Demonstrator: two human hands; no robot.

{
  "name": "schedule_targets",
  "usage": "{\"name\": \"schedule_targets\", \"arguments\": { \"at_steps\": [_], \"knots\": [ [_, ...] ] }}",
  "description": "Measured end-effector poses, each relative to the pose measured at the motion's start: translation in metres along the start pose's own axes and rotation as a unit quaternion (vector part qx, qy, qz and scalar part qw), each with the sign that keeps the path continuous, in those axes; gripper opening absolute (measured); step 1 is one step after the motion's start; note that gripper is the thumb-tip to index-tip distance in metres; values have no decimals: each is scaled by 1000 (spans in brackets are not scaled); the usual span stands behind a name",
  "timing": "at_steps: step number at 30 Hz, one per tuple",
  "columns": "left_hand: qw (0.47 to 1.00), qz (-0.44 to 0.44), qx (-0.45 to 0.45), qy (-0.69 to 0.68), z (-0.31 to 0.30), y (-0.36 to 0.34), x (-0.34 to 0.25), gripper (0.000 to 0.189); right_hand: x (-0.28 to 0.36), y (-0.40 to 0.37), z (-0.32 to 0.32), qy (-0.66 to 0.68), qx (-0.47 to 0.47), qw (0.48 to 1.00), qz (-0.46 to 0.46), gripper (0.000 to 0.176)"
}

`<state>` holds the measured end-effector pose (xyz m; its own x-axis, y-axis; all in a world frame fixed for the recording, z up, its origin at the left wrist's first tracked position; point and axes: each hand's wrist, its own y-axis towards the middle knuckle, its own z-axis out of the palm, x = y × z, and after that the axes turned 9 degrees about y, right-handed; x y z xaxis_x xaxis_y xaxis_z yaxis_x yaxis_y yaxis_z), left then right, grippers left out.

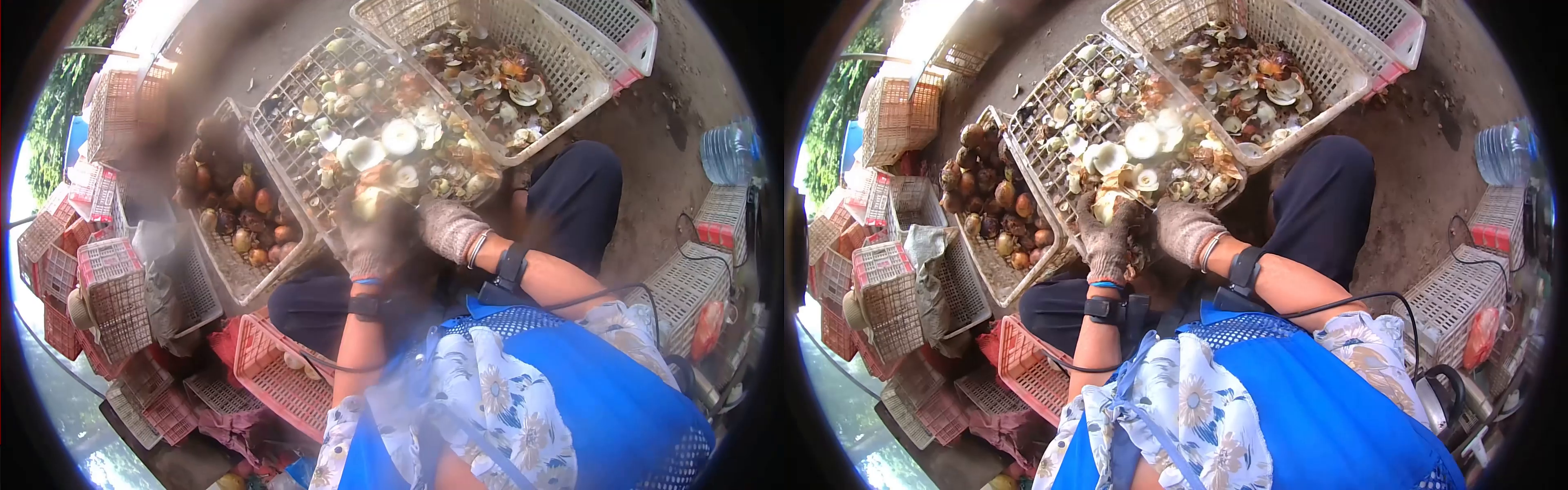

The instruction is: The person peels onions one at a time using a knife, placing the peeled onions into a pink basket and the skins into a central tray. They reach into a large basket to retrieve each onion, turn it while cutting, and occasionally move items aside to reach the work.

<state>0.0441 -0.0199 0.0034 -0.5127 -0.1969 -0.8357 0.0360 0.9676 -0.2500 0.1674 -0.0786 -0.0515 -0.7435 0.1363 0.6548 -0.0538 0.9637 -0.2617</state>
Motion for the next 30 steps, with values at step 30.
{"name": "schedule_targets", "arguments": {
  "at_steps": [30],
  "knots": [
    [961,139,157,181,-34,38,28,75,-44,86,-16,2,-82,995,57,33]
  ]
}}
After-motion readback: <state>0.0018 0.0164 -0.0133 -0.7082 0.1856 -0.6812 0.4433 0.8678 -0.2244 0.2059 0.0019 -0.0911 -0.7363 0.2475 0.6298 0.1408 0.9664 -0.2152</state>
